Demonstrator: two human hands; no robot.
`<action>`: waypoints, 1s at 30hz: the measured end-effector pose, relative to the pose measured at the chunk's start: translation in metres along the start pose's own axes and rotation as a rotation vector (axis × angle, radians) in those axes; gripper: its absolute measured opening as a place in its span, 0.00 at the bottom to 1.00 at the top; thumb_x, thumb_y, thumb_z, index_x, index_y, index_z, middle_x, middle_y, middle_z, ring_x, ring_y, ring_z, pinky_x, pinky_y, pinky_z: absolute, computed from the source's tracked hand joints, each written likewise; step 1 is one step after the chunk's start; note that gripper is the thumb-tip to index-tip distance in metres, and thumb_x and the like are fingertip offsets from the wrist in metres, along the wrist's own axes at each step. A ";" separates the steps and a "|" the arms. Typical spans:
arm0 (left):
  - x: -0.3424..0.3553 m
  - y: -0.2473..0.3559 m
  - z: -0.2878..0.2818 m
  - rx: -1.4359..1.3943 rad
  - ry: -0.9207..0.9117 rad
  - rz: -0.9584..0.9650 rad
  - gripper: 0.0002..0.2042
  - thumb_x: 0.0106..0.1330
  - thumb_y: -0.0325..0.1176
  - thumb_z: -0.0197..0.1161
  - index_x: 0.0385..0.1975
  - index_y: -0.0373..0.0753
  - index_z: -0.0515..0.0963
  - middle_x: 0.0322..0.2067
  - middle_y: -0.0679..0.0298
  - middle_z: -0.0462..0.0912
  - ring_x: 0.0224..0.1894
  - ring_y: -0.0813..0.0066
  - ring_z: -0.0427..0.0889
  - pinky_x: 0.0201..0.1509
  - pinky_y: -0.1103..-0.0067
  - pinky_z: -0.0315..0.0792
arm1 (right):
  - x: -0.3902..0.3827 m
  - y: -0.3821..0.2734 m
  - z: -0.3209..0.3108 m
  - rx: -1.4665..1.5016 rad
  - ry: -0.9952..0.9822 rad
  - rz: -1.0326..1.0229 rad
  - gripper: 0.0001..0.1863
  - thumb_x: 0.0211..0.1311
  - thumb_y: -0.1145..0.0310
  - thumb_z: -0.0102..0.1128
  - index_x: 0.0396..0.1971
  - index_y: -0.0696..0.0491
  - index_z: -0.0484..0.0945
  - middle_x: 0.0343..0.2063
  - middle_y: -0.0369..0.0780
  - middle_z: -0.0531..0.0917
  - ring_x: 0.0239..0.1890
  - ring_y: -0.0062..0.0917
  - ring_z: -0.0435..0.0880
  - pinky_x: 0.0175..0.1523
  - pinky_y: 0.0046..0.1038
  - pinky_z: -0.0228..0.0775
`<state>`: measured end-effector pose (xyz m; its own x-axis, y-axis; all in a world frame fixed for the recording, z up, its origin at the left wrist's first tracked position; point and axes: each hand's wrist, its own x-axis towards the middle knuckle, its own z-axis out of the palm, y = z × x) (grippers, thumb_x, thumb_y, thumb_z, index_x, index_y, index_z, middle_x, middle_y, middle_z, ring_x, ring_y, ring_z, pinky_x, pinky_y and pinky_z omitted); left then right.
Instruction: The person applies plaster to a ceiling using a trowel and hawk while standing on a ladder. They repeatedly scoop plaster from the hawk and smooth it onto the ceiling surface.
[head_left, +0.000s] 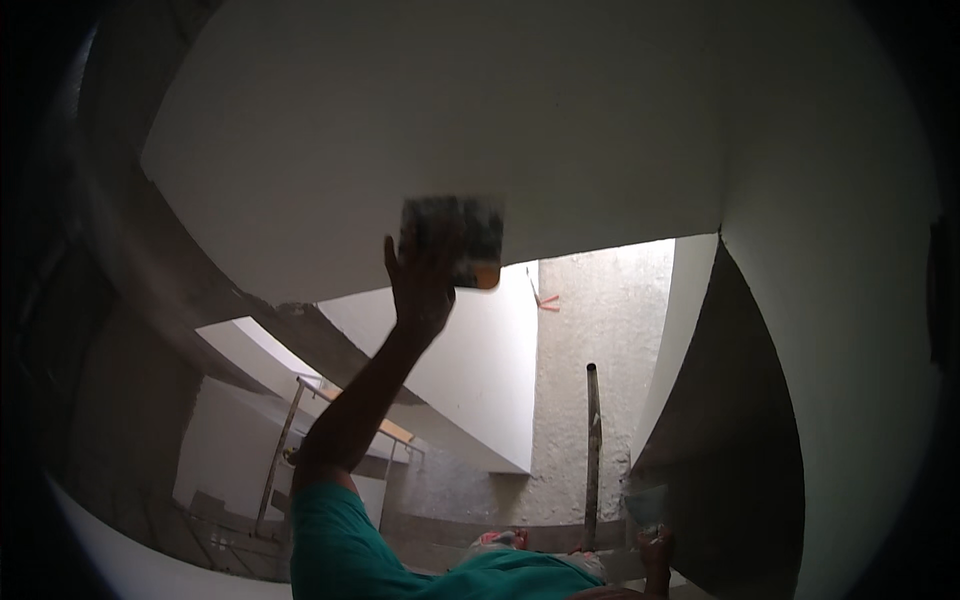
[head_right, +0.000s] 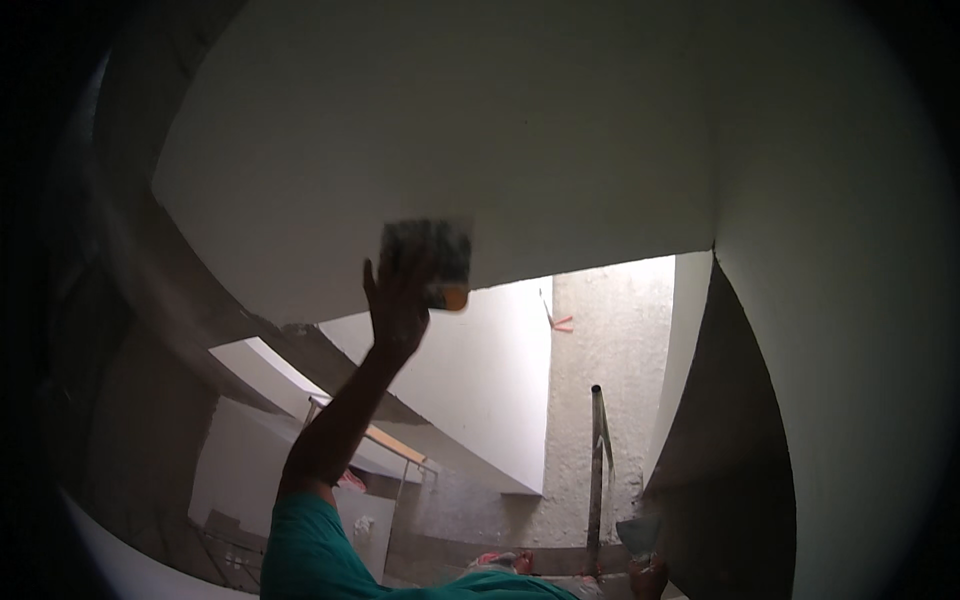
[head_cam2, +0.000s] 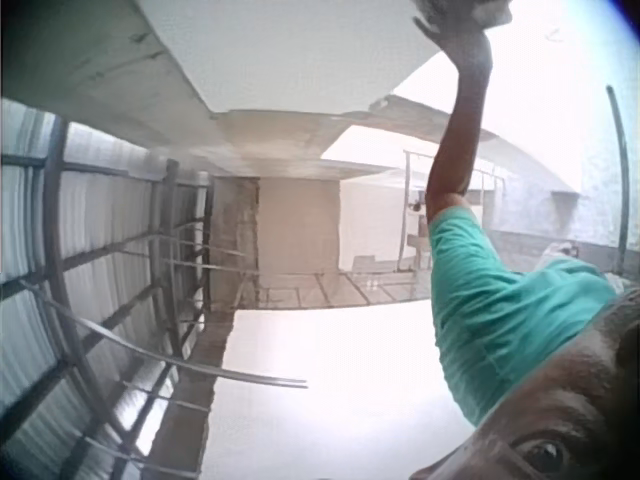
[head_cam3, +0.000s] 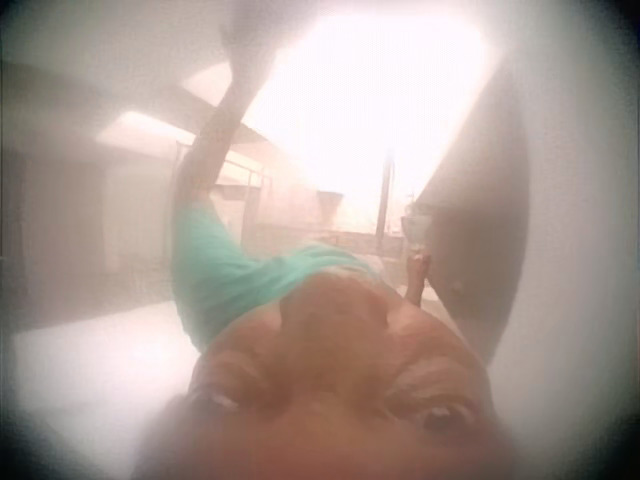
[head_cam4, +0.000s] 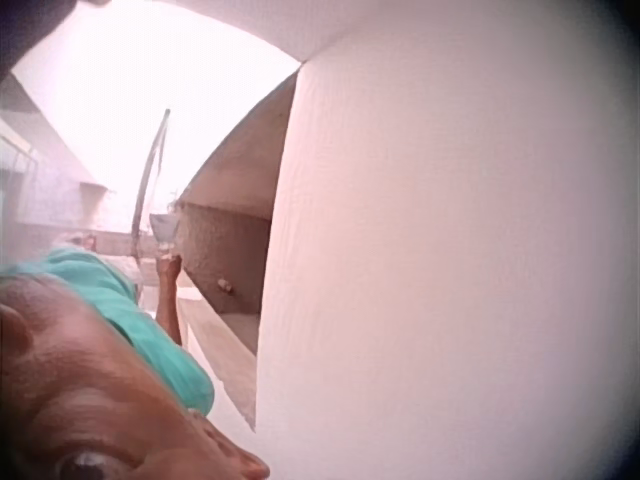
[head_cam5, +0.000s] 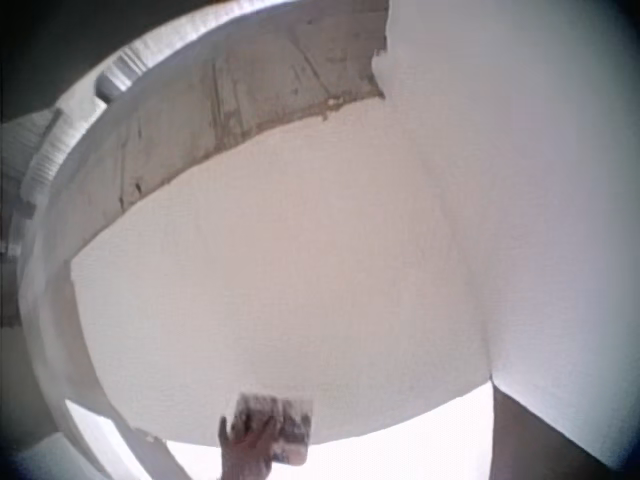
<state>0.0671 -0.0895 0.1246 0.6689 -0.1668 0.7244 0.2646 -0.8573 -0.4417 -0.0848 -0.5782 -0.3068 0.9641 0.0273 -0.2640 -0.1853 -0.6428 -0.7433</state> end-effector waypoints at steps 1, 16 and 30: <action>0.046 -0.001 -0.031 -0.005 0.007 -0.065 0.36 0.56 0.24 0.60 0.68 0.55 0.60 0.68 0.66 0.61 0.69 0.50 0.56 0.67 0.44 0.45 | 0.005 0.004 0.007 0.030 0.032 -0.054 0.15 0.39 0.66 0.66 0.23 0.61 0.73 0.21 0.53 0.78 0.29 0.52 0.80 0.31 0.42 0.68; 0.375 -0.102 -0.175 0.115 0.206 -0.227 0.32 0.62 0.22 0.46 0.69 0.52 0.55 0.69 0.64 0.58 0.70 0.60 0.57 0.67 0.47 0.52 | -0.011 0.004 0.022 -0.015 0.002 0.055 0.18 0.42 0.63 0.67 0.24 0.64 0.74 0.24 0.55 0.79 0.32 0.52 0.80 0.35 0.43 0.70; 0.135 0.001 -0.003 0.053 0.267 -0.052 0.41 0.50 0.29 0.59 0.69 0.59 0.57 0.67 0.69 0.62 0.69 0.51 0.58 0.62 0.41 0.51 | -0.007 -0.009 -0.006 0.043 -0.036 0.070 0.17 0.43 0.64 0.69 0.27 0.60 0.76 0.28 0.54 0.80 0.36 0.52 0.80 0.40 0.45 0.72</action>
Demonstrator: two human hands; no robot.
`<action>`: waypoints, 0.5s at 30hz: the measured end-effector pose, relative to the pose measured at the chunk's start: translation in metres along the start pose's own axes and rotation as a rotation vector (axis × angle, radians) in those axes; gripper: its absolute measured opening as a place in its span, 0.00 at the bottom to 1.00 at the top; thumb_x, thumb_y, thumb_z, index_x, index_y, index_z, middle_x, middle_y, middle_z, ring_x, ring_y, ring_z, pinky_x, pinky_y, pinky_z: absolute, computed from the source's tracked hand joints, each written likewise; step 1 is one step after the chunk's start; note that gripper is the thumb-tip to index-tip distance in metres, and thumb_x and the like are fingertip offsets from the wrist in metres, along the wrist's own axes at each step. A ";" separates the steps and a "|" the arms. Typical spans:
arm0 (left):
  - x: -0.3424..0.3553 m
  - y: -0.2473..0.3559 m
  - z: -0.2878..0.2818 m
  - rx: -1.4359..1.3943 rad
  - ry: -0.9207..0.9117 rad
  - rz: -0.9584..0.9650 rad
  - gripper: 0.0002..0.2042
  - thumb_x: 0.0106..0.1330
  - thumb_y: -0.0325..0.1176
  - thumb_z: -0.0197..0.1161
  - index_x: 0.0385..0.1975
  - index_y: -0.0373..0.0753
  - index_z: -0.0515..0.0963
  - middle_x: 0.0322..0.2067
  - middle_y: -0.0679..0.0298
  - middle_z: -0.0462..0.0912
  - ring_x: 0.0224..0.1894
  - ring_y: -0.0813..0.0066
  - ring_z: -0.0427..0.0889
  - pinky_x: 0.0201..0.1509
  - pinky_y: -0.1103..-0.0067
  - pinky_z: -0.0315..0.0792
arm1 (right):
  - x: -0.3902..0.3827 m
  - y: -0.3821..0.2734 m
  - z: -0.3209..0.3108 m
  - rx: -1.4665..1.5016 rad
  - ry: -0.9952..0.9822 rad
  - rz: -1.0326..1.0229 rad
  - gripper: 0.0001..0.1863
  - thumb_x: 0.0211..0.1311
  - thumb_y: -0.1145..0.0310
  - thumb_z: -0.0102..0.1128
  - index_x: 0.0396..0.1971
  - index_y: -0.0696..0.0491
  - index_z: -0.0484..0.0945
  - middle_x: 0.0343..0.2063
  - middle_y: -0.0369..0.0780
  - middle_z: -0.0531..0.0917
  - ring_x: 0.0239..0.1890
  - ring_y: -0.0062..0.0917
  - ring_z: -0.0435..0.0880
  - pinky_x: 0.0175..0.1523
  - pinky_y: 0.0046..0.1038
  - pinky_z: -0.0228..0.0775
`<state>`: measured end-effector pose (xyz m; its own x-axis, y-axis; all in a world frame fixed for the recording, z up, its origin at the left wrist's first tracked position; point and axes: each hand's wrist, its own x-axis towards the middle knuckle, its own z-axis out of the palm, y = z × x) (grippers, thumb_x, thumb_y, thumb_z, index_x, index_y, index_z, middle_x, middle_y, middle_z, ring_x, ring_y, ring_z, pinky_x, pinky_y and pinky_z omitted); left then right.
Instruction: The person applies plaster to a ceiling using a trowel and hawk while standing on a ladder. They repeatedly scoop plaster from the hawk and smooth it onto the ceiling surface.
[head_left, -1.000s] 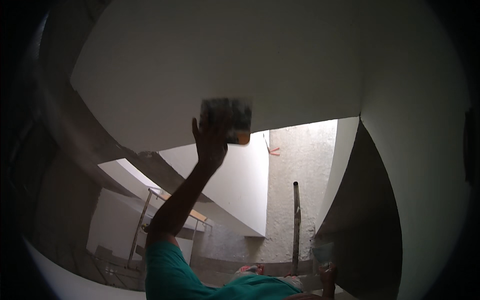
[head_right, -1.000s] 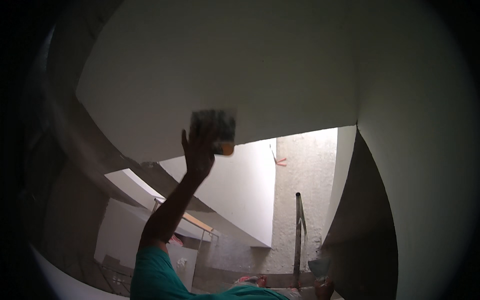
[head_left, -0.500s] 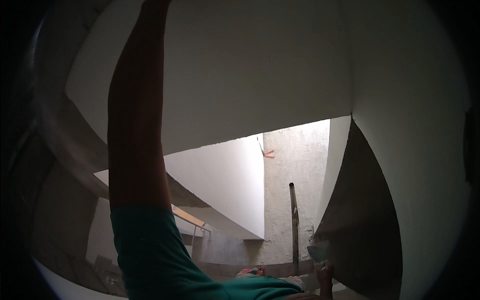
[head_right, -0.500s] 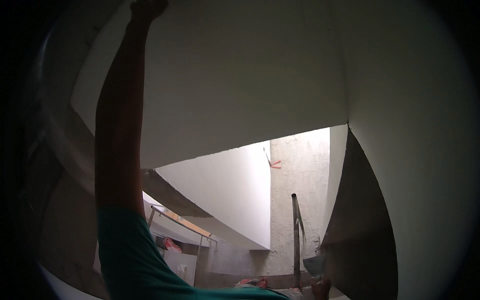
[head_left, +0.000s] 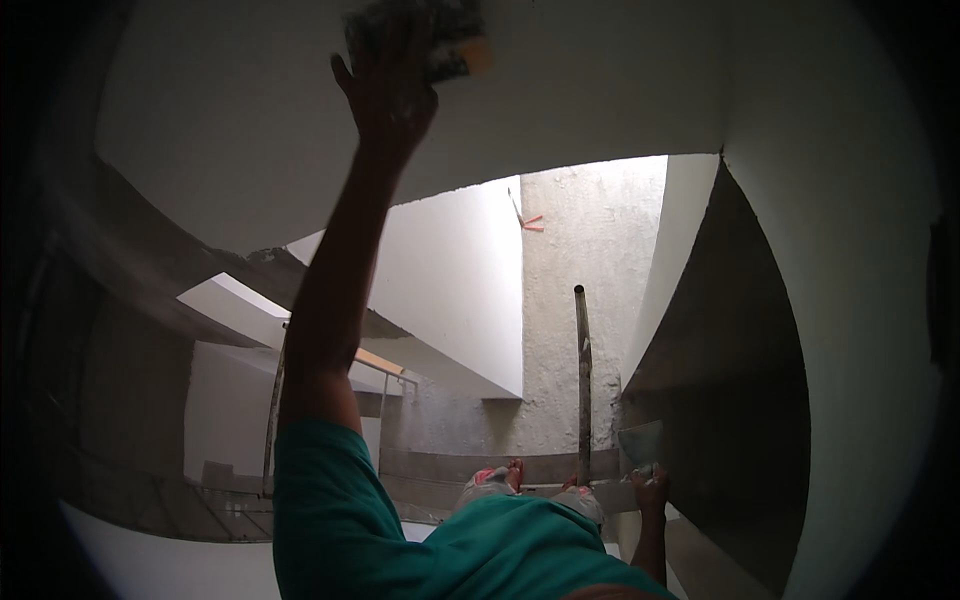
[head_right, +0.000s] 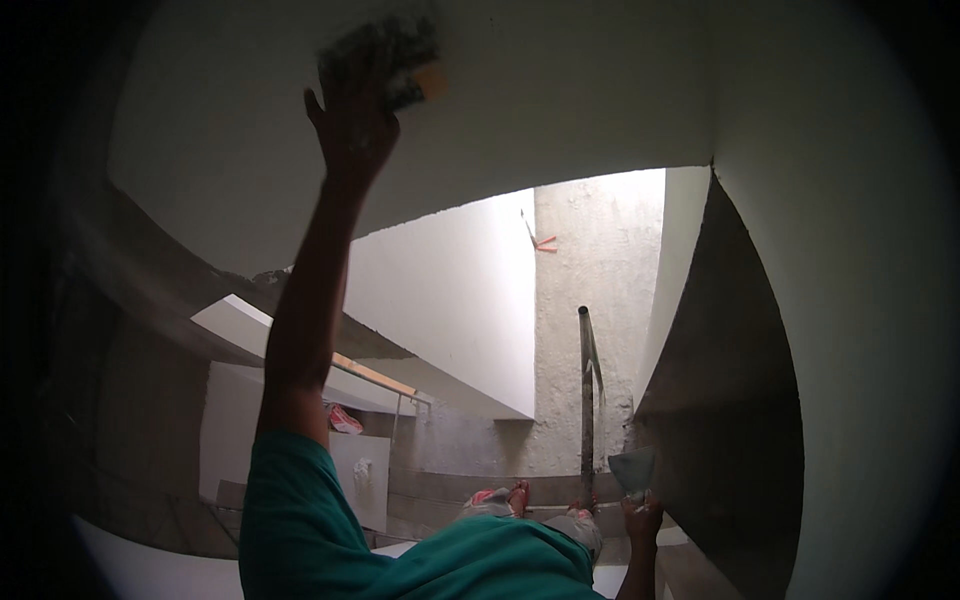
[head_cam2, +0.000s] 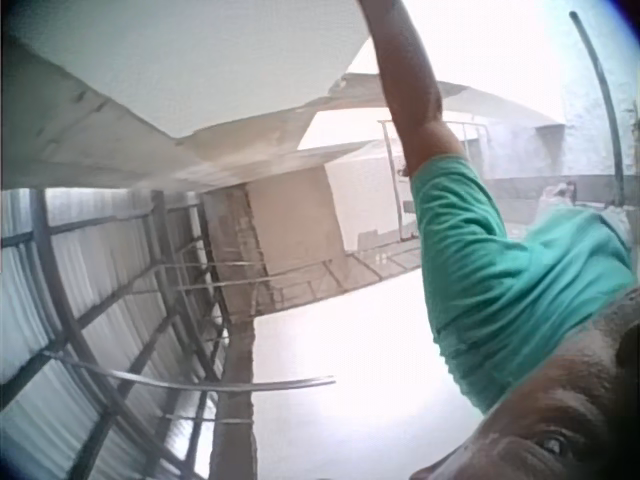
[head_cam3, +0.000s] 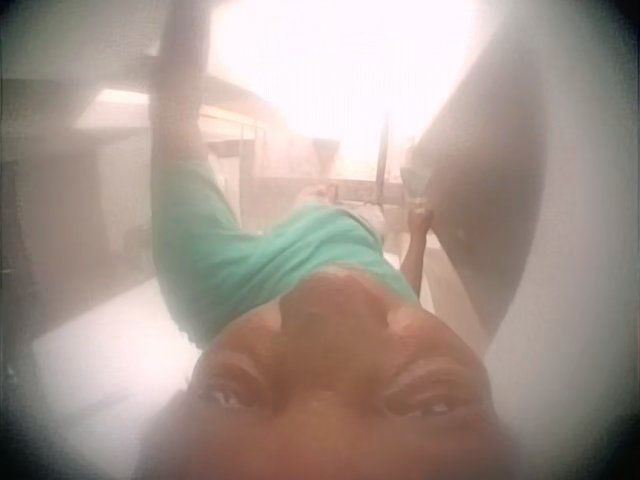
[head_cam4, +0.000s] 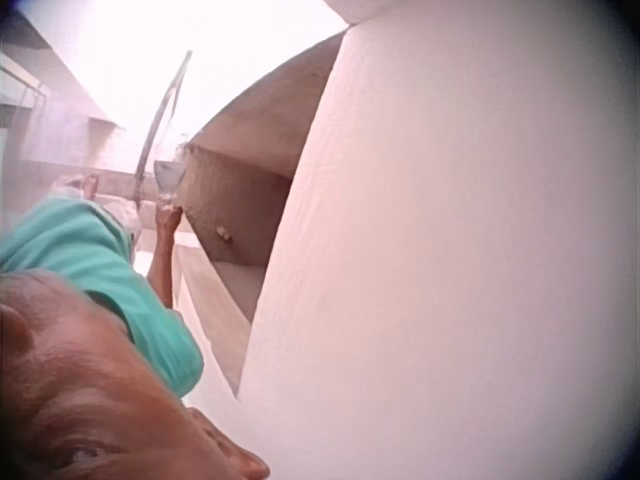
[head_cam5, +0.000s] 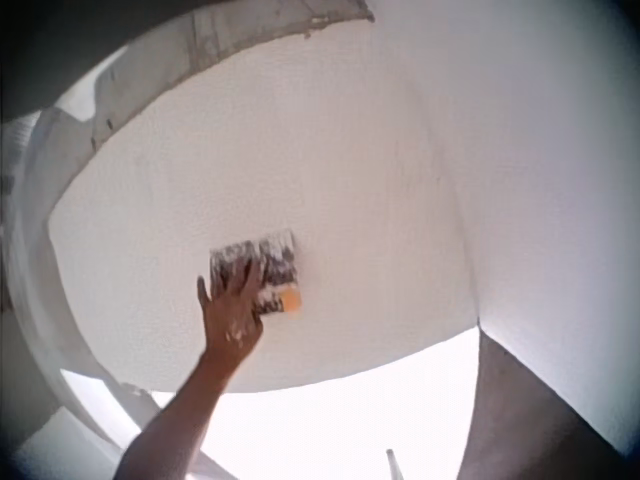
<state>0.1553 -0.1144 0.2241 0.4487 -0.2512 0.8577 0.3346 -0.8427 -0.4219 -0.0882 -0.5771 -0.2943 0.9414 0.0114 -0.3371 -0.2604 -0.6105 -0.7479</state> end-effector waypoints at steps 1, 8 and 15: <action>-0.021 0.017 0.006 -0.015 -0.033 -0.015 0.42 0.49 0.28 0.62 0.69 0.59 0.56 0.68 0.67 0.60 0.70 0.47 0.56 0.63 0.40 0.50 | -0.004 -0.004 -0.005 0.029 0.005 0.005 0.17 0.43 0.64 0.69 0.27 0.61 0.75 0.28 0.53 0.80 0.36 0.52 0.80 0.40 0.45 0.72; -0.175 0.077 0.045 -0.076 -0.273 -0.102 0.40 0.53 0.26 0.64 0.68 0.56 0.58 0.69 0.61 0.58 0.67 0.37 0.55 0.63 0.37 0.50 | -0.001 0.023 0.001 -0.005 -0.024 0.000 0.18 0.43 0.64 0.68 0.30 0.61 0.75 0.32 0.53 0.79 0.40 0.49 0.78 0.45 0.43 0.70; -0.240 0.077 0.014 -0.205 -0.430 -0.035 0.42 0.49 0.24 0.66 0.68 0.56 0.59 0.69 0.63 0.57 0.69 0.48 0.57 0.65 0.38 0.44 | -0.006 0.020 -0.010 -0.006 0.007 -0.099 0.18 0.42 0.66 0.68 0.30 0.61 0.75 0.33 0.52 0.79 0.40 0.50 0.78 0.45 0.43 0.69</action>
<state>0.0856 -0.1125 -0.0187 0.7568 -0.0377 0.6526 0.2048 -0.9344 -0.2915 -0.0969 -0.5977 -0.3018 0.9640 0.0658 -0.2578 -0.1653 -0.6112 -0.7740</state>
